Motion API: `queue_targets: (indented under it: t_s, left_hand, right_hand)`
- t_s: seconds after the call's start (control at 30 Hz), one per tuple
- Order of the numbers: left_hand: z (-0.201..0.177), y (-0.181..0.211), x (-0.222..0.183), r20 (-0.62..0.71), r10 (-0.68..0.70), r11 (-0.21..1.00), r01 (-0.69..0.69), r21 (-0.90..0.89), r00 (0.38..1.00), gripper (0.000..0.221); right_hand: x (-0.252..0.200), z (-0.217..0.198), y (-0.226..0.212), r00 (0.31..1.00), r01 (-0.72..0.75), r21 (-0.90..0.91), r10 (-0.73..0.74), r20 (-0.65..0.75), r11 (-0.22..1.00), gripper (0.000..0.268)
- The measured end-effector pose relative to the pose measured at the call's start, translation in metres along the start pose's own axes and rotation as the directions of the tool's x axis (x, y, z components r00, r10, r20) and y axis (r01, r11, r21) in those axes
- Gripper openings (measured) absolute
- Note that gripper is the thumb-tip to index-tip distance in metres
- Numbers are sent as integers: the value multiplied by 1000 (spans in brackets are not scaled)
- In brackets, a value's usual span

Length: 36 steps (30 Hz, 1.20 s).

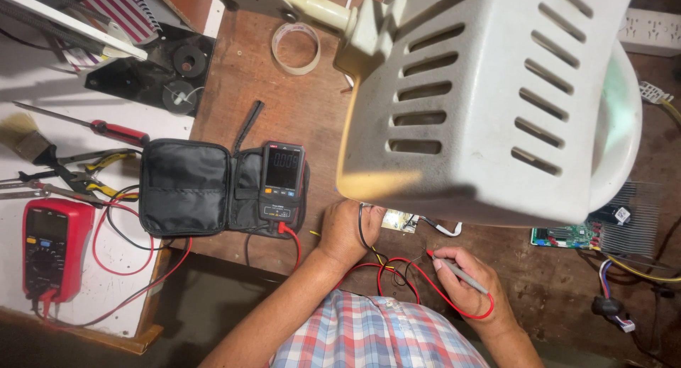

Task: Testing electronic components on a circuit board using a digital multimeter and probes.

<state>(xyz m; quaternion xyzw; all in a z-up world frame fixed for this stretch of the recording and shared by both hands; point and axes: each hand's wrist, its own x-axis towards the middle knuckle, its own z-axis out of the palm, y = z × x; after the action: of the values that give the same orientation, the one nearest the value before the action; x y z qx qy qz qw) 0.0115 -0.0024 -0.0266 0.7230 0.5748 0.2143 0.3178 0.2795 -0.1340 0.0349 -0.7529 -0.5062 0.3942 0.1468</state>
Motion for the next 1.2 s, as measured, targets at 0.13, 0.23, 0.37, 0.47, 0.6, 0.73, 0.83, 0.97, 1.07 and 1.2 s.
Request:
queue_targets:
  t_s: [0.13,0.23,0.37,0.47,0.6,0.73,0.83,0.97,1.07,1.2]
  left_hand:
    - [7,-5,-1,-13,39,998,-38,44,999,42]
    - [8,-6,0,-12,54,996,-53,71,998,45]
    - [10,-6,0,-64,73,997,-71,35,995,41]
    - [15,-8,0,-52,76,993,-71,90,996,43]
    - [15,-6,1,-10,45,992,-43,117,999,45]
    - [8,-1,8,-25,61,994,-58,94,998,41]
    - [0,9,13,60,-24,995,18,93,998,21]
    - [-13,30,21,110,-43,998,37,54,993,33]
    - [-13,44,26,124,-44,998,37,55,991,33]
    - [-9,61,32,153,-53,997,45,58,987,33]
  right_hand:
    - [2,0,0,1000,4,-16,-4,2,1000,21]
    - [2,-1,-3,999,-37,0,37,16,999,22]
    - [3,-1,-1,999,-39,-9,40,13,999,22]
    - [3,-2,-3,999,-31,-14,31,19,999,22]
    - [3,-5,-6,998,-45,-21,46,33,999,24]
    - [1,-15,-22,994,-105,17,105,-27,994,25]
    - [9,-16,-32,973,-112,333,171,-154,936,26]
    - [32,-15,-33,964,14,341,78,-255,940,24]
    - [52,-8,-18,957,121,293,-32,-290,948,27]
    - [66,-3,0,964,94,256,-24,-264,962,35]
